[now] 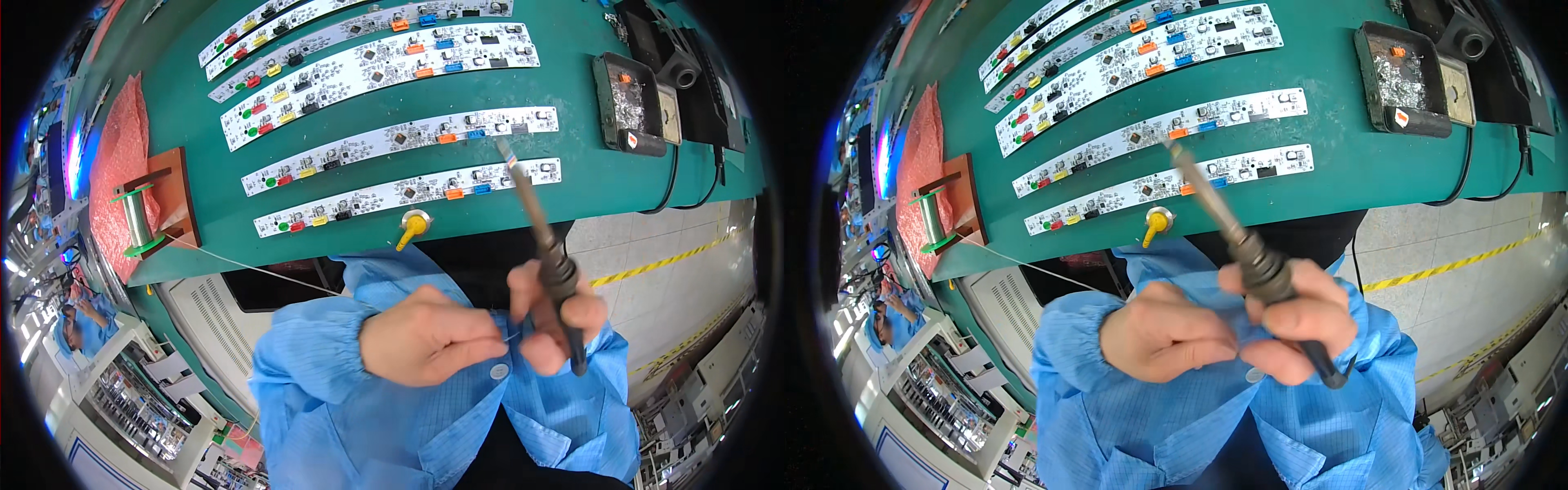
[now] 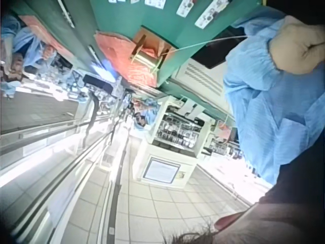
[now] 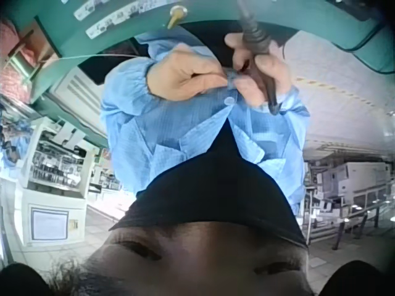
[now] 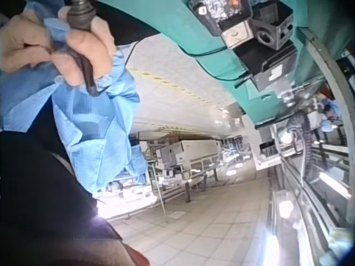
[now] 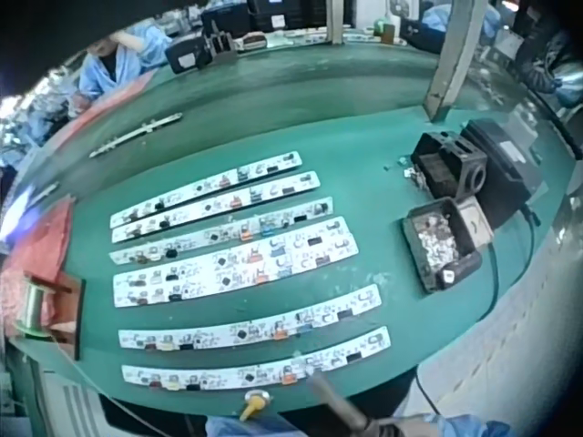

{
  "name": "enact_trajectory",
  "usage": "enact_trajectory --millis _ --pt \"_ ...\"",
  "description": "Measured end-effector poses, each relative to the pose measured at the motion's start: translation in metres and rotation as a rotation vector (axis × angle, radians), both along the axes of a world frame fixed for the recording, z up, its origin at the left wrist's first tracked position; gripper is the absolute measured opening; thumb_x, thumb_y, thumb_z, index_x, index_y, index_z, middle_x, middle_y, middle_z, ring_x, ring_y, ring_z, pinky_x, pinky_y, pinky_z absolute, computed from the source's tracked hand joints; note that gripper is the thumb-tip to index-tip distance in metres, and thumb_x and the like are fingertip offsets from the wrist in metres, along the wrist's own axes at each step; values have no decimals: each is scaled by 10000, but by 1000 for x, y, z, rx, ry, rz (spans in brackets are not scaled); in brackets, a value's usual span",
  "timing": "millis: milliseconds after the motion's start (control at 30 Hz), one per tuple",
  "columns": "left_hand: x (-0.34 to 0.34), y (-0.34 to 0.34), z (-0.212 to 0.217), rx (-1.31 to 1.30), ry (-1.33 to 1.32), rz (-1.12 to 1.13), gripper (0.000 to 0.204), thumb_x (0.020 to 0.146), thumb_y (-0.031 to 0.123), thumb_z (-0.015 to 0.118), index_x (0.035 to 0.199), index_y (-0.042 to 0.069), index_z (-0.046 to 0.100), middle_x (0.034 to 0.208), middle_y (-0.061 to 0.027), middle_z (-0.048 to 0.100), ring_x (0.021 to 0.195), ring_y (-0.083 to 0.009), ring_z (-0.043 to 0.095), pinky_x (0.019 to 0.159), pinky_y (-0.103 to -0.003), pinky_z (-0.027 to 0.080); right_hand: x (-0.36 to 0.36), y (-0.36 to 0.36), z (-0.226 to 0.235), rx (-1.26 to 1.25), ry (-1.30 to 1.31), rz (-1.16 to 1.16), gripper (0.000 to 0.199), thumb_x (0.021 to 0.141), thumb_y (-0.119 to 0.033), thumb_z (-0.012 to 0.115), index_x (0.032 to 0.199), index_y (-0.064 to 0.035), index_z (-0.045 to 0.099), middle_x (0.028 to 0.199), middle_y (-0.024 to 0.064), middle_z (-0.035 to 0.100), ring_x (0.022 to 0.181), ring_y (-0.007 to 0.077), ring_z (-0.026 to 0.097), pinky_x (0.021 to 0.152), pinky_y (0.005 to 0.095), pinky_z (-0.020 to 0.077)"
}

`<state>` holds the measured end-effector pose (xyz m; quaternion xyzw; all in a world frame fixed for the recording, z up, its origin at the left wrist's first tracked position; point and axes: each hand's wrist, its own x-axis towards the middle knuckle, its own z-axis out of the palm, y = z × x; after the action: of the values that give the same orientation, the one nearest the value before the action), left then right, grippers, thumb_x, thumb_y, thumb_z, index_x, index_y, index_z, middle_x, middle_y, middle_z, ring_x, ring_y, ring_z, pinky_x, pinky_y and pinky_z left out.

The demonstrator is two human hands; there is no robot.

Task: Soldering electronic components onto LED strips at a manual assembly station.

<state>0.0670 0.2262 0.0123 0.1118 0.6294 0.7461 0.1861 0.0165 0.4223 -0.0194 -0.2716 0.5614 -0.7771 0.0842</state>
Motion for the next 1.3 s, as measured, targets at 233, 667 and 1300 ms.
enact_trajectory --millis 233,667,1300 --pt "-5 22 -16 130 -31 251 80 886 75 714 867 8 673 609 -81 603 486 -174 565 443 -301 406 -1 -2 10 107 -74 -42 510 778 104 732 1174 -132 516 1062 297 650 686 163 618 601 302 536" --pt "-13 18 -8 -200 62 643 95 816 -69 677 877 -3 649 785 -83 683 599 -122 645 527 -239 489 -77 25 0 149 192 -331 580 999 -418 544 1405 -25 415 1132 282 629 764 199 603 641 325 510" --pt "-44 30 -37 -838 509 882 185 704 -79 716 775 5 568 999 -196 708 684 -262 704 527 -308 525 -127 37 31 480 -62 51 241 810 -161 756 916 40 675 820 113 664 636 134 619 582 250 475"
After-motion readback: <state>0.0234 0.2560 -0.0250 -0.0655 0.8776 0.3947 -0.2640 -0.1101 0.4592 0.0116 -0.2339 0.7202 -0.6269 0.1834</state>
